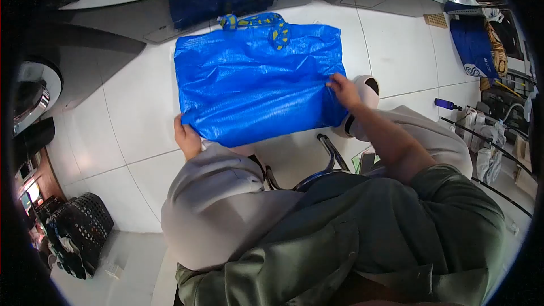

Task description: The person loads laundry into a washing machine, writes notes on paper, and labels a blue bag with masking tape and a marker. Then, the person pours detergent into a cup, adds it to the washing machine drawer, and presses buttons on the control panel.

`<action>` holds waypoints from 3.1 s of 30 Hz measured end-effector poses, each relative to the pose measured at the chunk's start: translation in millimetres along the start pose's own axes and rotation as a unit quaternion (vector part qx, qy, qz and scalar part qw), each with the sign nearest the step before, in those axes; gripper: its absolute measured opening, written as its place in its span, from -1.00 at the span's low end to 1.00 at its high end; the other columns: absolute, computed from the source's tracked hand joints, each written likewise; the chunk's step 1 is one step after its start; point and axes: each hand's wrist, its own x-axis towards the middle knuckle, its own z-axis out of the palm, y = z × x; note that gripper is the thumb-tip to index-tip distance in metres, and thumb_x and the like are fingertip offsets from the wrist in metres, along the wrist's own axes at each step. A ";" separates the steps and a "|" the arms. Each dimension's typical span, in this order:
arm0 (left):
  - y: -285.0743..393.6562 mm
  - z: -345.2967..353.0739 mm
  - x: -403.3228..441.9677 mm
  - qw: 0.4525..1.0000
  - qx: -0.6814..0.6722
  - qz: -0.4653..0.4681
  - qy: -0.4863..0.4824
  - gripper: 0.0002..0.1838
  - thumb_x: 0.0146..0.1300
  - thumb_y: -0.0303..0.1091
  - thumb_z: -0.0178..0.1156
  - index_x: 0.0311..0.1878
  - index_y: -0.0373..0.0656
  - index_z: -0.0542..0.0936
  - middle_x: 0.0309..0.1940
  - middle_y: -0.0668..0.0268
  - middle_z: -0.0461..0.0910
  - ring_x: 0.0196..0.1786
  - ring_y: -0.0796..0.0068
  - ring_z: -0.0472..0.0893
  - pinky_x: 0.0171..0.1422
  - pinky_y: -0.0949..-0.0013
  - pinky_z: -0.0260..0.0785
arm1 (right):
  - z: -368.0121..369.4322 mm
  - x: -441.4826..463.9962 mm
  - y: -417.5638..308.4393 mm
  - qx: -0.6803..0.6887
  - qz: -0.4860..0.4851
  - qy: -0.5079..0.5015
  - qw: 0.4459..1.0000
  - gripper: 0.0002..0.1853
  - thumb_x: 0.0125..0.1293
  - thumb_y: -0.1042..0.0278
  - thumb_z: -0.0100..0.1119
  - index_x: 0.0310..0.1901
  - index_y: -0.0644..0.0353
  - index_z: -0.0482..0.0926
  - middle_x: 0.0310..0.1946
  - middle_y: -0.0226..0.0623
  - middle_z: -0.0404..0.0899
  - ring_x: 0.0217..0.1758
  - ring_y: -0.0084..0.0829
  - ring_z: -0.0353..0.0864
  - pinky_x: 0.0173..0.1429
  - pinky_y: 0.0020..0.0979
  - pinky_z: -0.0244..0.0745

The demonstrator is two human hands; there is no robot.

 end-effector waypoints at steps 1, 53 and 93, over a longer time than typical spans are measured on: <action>20.8 -14.8 9.3 0.987 0.127 -0.016 -0.097 -0.77 0.43 -0.46 -0.04 0.02 -0.26 0.57 -0.19 0.08 0.64 -0.17 0.27 0.60 -0.02 0.35 0.45 | -0.1 16.6 8.9 0.012 -0.017 0.002 1.000 -0.61 0.22 0.13 0.39 -0.07 0.25 0.60 -0.28 -0.08 0.67 -0.15 -0.11 0.67 0.08 -0.22 0.50; 258.5 -35.0 -19.6 0.846 -0.138 -0.406 -0.316 -0.36 0.32 -0.11 0.18 0.34 -0.30 0.34 0.15 0.01 0.55 0.15 0.02 0.58 0.27 -0.08 0.45 | -279.6 -72.1 -263.2 -0.466 -0.266 -0.021 0.844 -0.48 0.21 0.14 0.32 0.17 0.14 0.50 0.02 -0.08 0.55 0.13 -0.03 0.55 0.16 -0.04 0.49; 350.1 -29.4 -121.0 0.987 -0.144 -0.046 -0.048 -0.44 0.33 -0.17 0.13 0.32 -0.26 0.38 0.17 0.02 0.54 0.17 0.02 0.56 0.30 -0.10 0.42 | -23.1 -363.6 235.7 -0.126 0.455 0.160 0.867 -0.04 0.18 0.36 0.26 0.53 -0.42 -0.04 0.30 0.03 0.21 0.39 0.06 0.25 0.42 0.32 0.08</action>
